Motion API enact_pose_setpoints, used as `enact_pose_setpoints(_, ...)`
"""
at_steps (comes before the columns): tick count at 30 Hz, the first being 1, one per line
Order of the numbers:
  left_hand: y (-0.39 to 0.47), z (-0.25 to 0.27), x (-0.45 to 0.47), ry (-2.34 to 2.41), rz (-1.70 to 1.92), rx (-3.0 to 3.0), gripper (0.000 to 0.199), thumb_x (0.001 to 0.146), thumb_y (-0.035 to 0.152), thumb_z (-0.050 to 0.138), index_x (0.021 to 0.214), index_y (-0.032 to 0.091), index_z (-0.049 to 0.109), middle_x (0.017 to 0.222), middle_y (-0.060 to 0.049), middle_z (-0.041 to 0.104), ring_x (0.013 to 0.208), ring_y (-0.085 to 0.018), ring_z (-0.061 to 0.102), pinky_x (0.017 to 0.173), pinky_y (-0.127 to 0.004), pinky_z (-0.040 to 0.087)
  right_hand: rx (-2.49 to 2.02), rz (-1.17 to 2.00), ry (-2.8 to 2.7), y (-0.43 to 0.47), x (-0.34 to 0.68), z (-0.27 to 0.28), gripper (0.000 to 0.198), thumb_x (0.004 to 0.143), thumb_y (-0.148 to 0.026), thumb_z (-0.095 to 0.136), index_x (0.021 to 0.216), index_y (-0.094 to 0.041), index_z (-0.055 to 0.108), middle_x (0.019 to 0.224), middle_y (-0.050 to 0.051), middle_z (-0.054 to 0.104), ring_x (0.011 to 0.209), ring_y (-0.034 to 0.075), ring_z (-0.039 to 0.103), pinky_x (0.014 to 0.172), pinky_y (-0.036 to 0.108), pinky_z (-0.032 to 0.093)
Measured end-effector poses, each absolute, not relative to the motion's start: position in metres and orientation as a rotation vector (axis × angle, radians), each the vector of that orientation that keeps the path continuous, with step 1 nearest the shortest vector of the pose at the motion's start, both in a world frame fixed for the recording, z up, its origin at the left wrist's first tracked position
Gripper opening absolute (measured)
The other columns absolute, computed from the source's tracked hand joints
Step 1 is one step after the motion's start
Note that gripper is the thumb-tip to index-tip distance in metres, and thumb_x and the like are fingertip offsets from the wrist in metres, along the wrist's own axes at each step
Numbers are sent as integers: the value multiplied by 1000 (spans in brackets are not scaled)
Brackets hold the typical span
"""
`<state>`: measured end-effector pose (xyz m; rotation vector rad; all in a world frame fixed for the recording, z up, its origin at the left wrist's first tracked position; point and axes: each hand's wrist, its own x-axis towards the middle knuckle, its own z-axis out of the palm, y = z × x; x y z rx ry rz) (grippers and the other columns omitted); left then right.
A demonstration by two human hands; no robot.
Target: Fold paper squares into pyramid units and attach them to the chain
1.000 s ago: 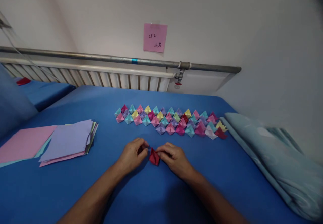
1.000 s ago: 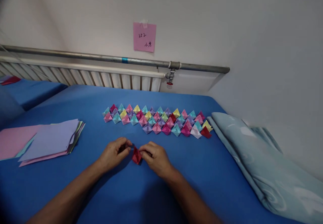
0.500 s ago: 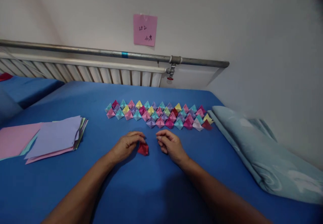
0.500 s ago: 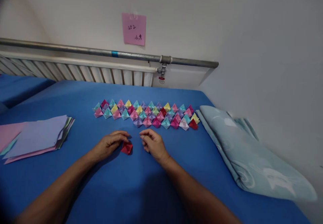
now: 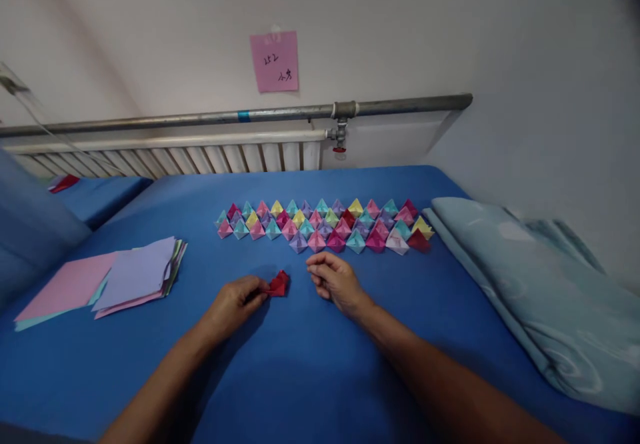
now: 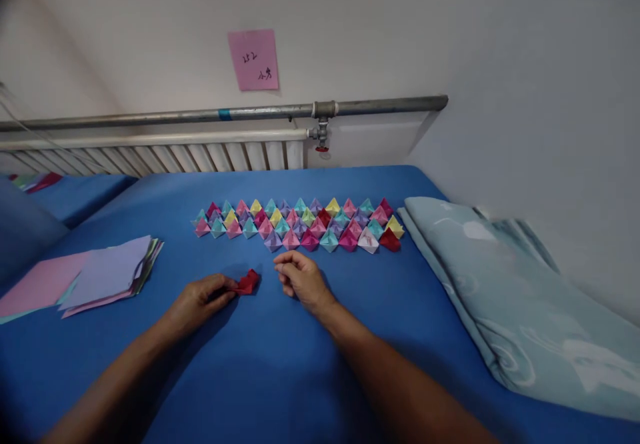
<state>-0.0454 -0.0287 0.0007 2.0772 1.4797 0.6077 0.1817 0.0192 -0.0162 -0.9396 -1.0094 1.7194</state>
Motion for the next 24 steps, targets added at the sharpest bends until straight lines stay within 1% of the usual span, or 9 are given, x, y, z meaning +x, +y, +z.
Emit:
enact_pose_setpoints(5,-23,3,-39,1716,691,1963,20,80,34,53,83,21,67,72,1,69,61,-15,60,59,-24,44,-921,1741,-979,21,182,-13,16,65,-26,64,78,-18,60,50,-8,48,38,4,36,34,16,26)
enact_pose_setpoints(11,11,7,-24,1943,791,1949,15,79,29,53,77,21,66,61,2,64,55,-14,56,54,-24,38,-936,1766,-1017,23,183,-16,15,66,-26,63,79,-18,60,50,-8,48,37,4,37,35,16,26)
enact_pose_setpoints(15,29,5,-16,1970,797,1962,13,78,26,54,74,21,66,61,0,63,55,-15,56,55,-25,37,-948,1780,-1023,25,184,-18,14,68,-25,62,79,-18,59,51,-8,48,38,4,36,36,17,27)
enact_pose_setpoints(24,41,-2,-12,1959,772,1966,14,79,23,52,76,20,66,66,-1,65,60,-16,58,59,-26,38,-977,1783,-1047,23,183,-15,12,70,-25,62,80,-19,60,52,-8,47,40,4,36,37,17,27)
